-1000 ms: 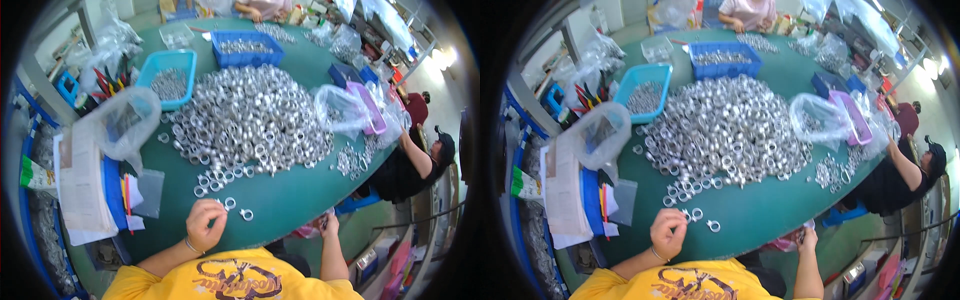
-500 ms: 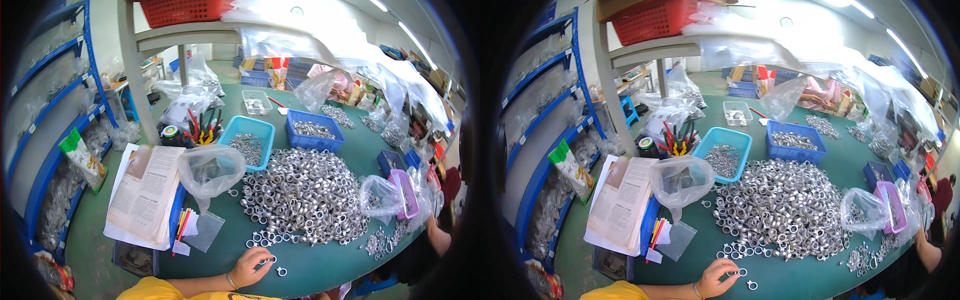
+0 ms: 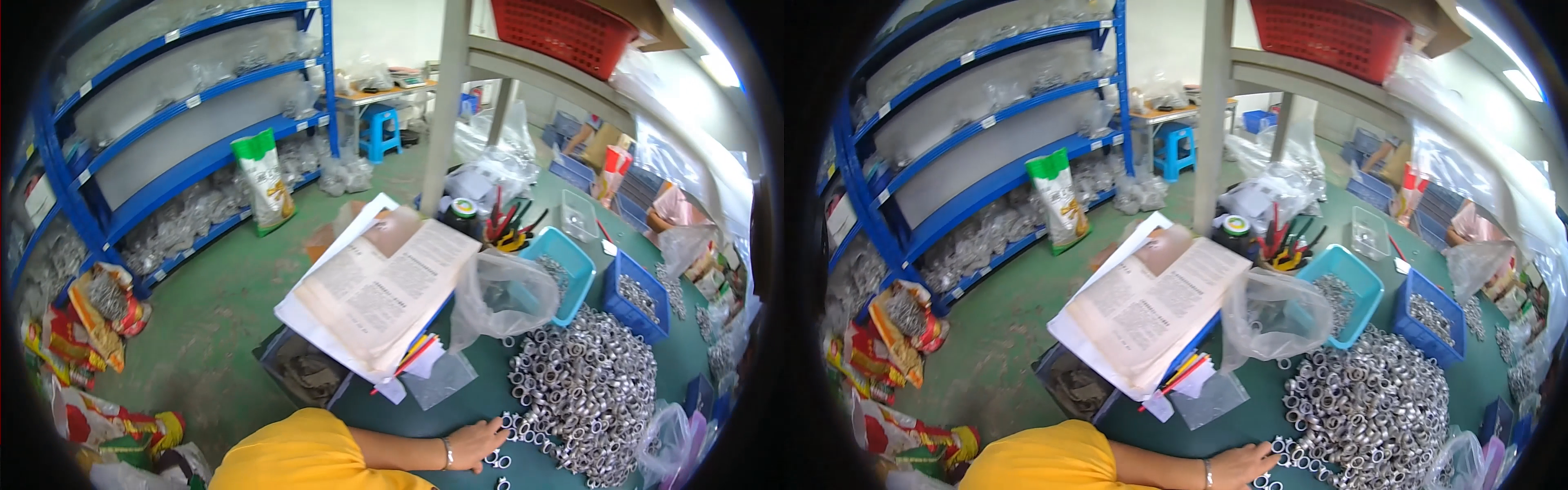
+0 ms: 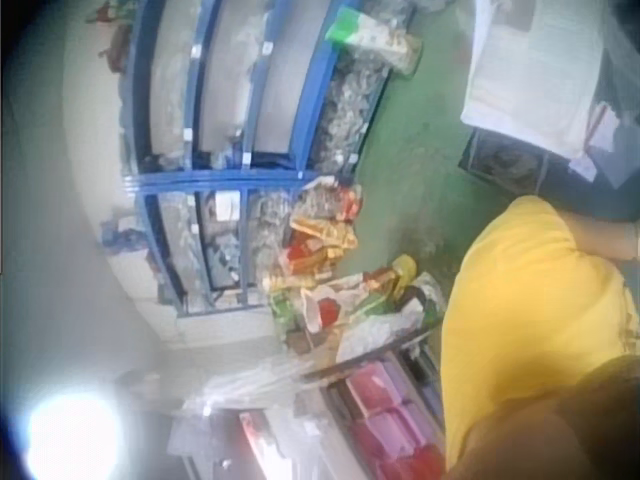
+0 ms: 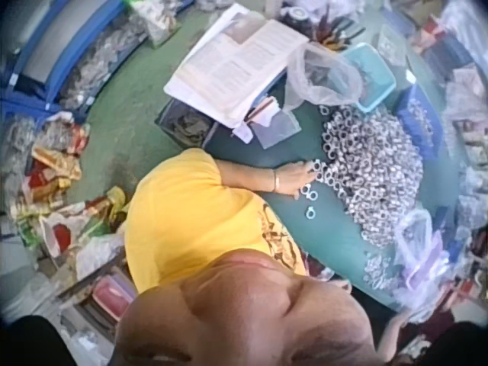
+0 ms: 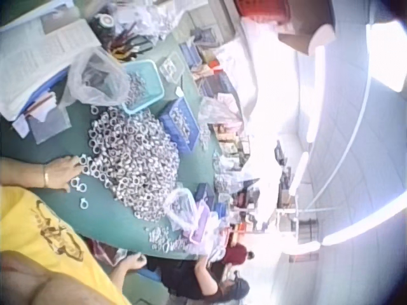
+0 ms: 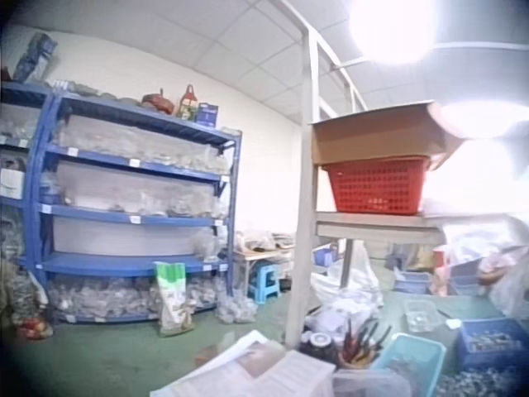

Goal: The person picks up small metal rings from a large pile on a work table, handles them, and places several into a small plastic bag while holding a pencil.

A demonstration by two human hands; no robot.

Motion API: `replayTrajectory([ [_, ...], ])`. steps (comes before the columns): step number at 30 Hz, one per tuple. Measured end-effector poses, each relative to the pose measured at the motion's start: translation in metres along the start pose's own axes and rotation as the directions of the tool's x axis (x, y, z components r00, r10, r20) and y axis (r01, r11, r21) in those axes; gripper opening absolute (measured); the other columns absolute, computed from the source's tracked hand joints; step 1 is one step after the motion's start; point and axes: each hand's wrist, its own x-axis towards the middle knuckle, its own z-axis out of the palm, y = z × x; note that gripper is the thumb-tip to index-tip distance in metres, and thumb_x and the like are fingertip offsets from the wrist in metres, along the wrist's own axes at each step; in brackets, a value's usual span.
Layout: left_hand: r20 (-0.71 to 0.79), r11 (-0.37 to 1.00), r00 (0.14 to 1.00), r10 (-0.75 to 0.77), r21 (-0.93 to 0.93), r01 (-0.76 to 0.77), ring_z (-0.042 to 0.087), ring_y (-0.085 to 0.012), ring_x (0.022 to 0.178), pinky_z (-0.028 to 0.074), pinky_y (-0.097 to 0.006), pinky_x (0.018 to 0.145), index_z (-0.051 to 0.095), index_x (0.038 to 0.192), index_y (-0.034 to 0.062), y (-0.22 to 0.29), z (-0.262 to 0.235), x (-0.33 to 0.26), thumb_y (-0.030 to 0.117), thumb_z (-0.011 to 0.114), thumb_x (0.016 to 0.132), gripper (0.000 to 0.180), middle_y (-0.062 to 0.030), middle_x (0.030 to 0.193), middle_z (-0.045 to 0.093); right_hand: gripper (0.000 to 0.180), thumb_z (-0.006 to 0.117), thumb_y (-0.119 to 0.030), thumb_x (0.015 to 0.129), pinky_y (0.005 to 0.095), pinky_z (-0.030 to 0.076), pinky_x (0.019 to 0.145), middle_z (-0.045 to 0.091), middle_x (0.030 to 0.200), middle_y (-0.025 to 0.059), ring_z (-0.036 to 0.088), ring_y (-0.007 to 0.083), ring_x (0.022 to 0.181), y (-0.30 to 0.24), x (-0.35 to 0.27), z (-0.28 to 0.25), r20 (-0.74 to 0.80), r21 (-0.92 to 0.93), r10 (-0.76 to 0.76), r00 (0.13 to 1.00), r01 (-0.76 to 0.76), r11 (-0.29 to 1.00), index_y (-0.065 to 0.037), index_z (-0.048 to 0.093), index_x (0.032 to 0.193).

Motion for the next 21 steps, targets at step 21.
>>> replayTrajectory([
  [21,-0.327,0.849,0.939,0.107,-0.461,-0.258,0.052,-0.0332,0.092,0.041,-0.039,0.083,0.053,0.103,0.0041,0.011,0.011,0.002,0.000,0.053,0.075,0.029,-0.0134,0.096,0.055,0.017,0.063,0.000,0.068,0.0368,0.043,0.075,0.059,0.089,0.0127,0.055,0.0294,0.082,-0.201,-0.140,0.137,0.586,0.735,-0.810,0.015,0.412,0.539,-0.003,0.061,0.085],
])
